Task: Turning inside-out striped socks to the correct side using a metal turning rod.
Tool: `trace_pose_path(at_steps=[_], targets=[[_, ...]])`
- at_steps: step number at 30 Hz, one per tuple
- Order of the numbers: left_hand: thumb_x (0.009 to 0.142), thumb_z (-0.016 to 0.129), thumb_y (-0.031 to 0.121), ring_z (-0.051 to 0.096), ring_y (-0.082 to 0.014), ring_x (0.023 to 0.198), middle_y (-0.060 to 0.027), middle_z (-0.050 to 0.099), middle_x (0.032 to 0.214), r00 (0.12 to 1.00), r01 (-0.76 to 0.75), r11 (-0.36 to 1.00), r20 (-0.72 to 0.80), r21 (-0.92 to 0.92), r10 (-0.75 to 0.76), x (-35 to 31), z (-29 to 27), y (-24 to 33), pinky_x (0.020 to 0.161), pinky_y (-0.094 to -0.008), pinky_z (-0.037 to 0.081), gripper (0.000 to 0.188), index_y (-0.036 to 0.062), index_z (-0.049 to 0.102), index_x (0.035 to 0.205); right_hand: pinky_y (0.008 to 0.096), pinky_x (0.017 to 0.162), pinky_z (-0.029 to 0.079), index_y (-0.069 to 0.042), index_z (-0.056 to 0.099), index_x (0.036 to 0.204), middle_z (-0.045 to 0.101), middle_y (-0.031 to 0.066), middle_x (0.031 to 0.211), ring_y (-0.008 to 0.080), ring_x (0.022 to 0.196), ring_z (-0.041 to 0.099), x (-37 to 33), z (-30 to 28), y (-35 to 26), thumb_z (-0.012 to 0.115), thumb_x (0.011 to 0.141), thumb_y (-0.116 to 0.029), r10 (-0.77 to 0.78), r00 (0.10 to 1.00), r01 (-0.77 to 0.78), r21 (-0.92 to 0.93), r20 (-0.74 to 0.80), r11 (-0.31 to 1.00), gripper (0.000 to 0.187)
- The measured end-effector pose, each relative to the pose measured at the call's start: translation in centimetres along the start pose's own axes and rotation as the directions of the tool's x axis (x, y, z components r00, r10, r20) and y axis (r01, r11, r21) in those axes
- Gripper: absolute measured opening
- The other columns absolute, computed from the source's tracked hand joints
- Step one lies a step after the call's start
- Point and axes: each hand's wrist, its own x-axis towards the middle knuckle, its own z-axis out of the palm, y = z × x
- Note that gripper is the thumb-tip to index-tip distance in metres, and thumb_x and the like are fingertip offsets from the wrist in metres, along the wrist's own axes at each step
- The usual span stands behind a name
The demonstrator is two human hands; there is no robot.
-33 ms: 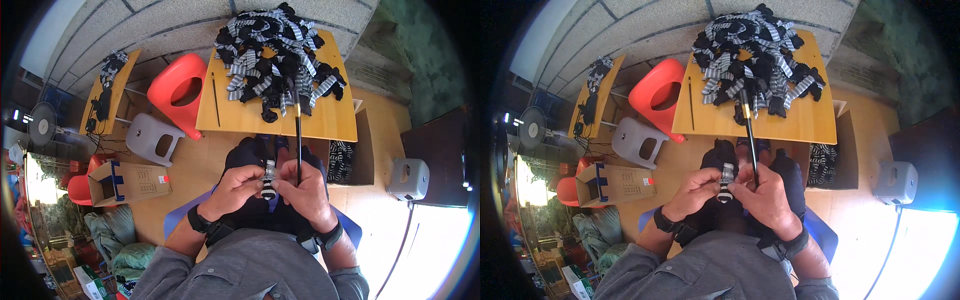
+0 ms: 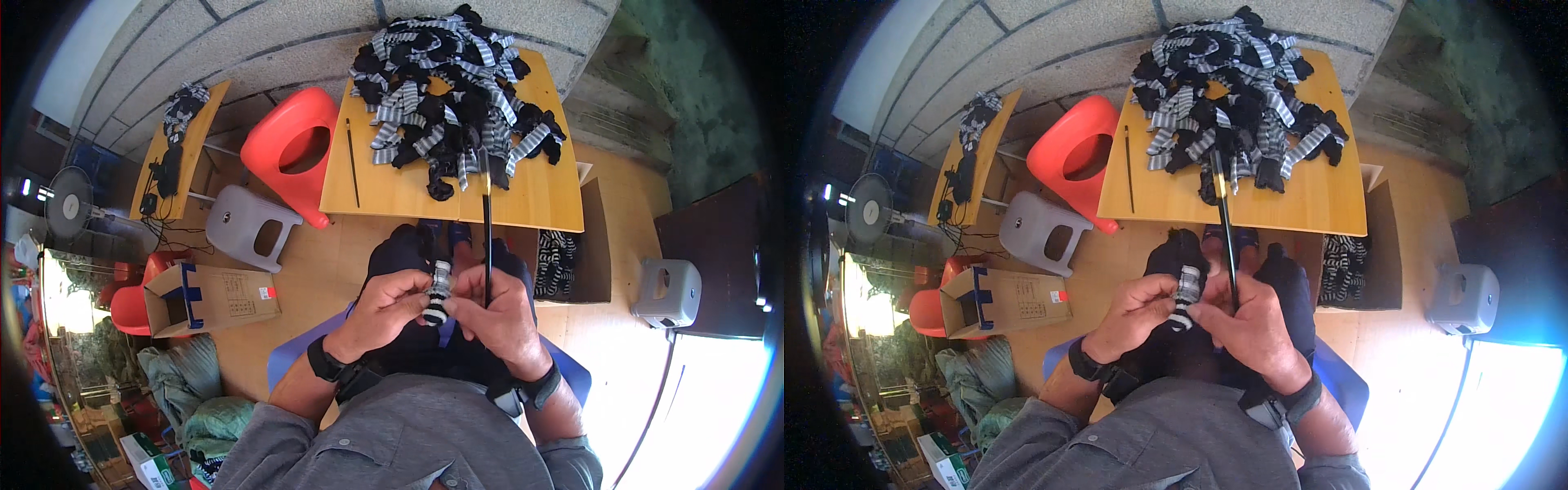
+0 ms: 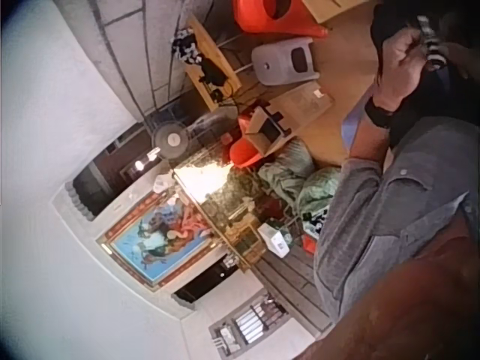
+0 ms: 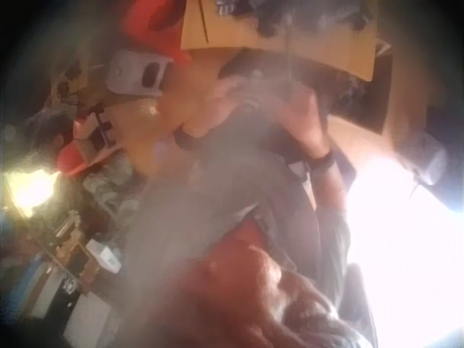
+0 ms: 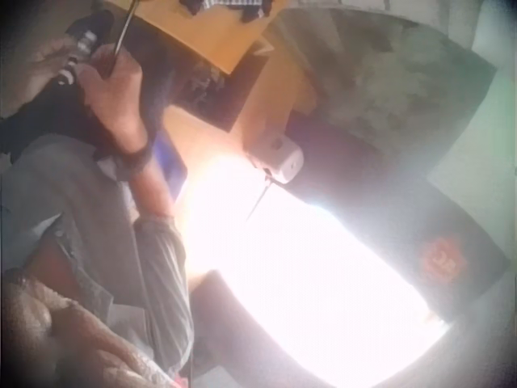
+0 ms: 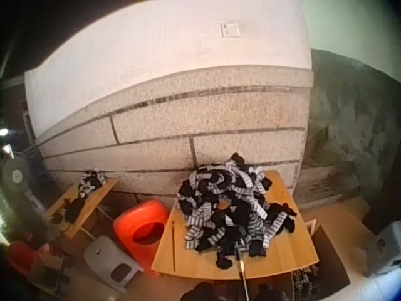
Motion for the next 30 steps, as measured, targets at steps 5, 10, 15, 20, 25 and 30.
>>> trace_pose_path(at_steps=[5,10,15,20,25,30], targets=[[0.097,0.056,0.009,0.057,-0.006,0.073,-0.001,0.062,0.088,0.996,-0.014,0.987,-0.092,-0.158,0.0,-0.1,0.9,-0.7,0.065,-0.0198,0.049,0.014,-0.0019,0.061,0.105,0.0173,0.054,0.038,0.002,0.061,0.094,0.06,-0.0021,0.076,-0.0003,0.064,0.049,-0.9,0.4,0.7,0.07,0.085,-0.001,-0.027,0.998,0.019,0.143,0.051,0.99,0.013],[0.096,0.057,0.007,0.058,-0.0055,0.073,-0.0013,0.063,0.089,0.996,0.022,0.995,-0.08,-0.095,-0.029,-0.5,0.9,-0.9,0.065,-0.0201,0.049,0.014,-0.0029,0.061,0.105,0.0197,0.057,0.04,0.001,0.062,0.091,0.061,0.0002,0.084,0.0034,0.07,0.051,-0.9,-0.2,1.2,0.07,0.082,0.003,-0.053,0.994,0.048,0.046,0.1,0.998,0.012],[0.096,0.057,0.005,0.059,-0.0053,0.073,-0.0013,0.064,0.088,0.993,0.009,0.998,-0.12,-0.06,-0.016,-0.3,1.4,-0.9,0.064,-0.0204,0.05,0.013,-0.0032,0.061,0.104,0.0271,0.057,0.046,0.0,0.062,0.089,0.06,0.009,0.086,0.0191,0.07,0.061,-0.8,0.2,1.8,0.071,0.074,0.007,-0.469,0.882,0.455,-0.324,0.036,0.83,0.019],[0.095,0.057,0.003,0.058,-0.0056,0.075,-0.0014,0.062,0.087,0.989,-0.059,0.998,-0.134,-0.009,0.057,-0.7,1.5,-1.7,0.067,-0.0211,0.049,0.011,-0.002,0.062,0.104,0.0374,0.059,0.051,-0.001,0.057,0.09,0.061,0.0156,0.084,0.0333,0.071,0.063,-1.1,0.8,1.6,0.067,0.072,0.009,-0.662,0.747,0.592,-0.51,0.057,0.624,0.023],[0.09,0.058,-0.007,0.06,-0.0103,0.081,-0.0064,0.062,0.094,0.96,-0.129,0.988,-0.26,-0.079,0.105,-0.5,2.3,0.4,0.07,-0.0228,0.049,0.015,-0.0016,0.062,0.104,0.0397,0.058,0.051,-0.001,0.054,0.096,0.061,0.016,0.079,0.0348,0.067,0.063,-1.4,0.5,2.0,0.063,0.073,0.01,-0.555,0.829,0.511,-0.492,0.066,0.705,0.027],[0.082,0.061,-0.01,0.063,-0.0271,0.077,-0.0151,0.061,0.088,0.932,-0.316,0.837,-0.018,0.446,0.362,-0.2,1.1,1.1,0.068,-0.0311,0.049,0.022,-0.0024,0.062,0.103,0.0351,0.054,0.049,0.0,0.056,0.091,0.062,0.0139,0.071,0.0286,0.061,0.064,-1.3,0.6,1.8,0.062,0.079,0.008,-0.527,0.845,0.503,-0.463,0.088,0.73,0.015]])
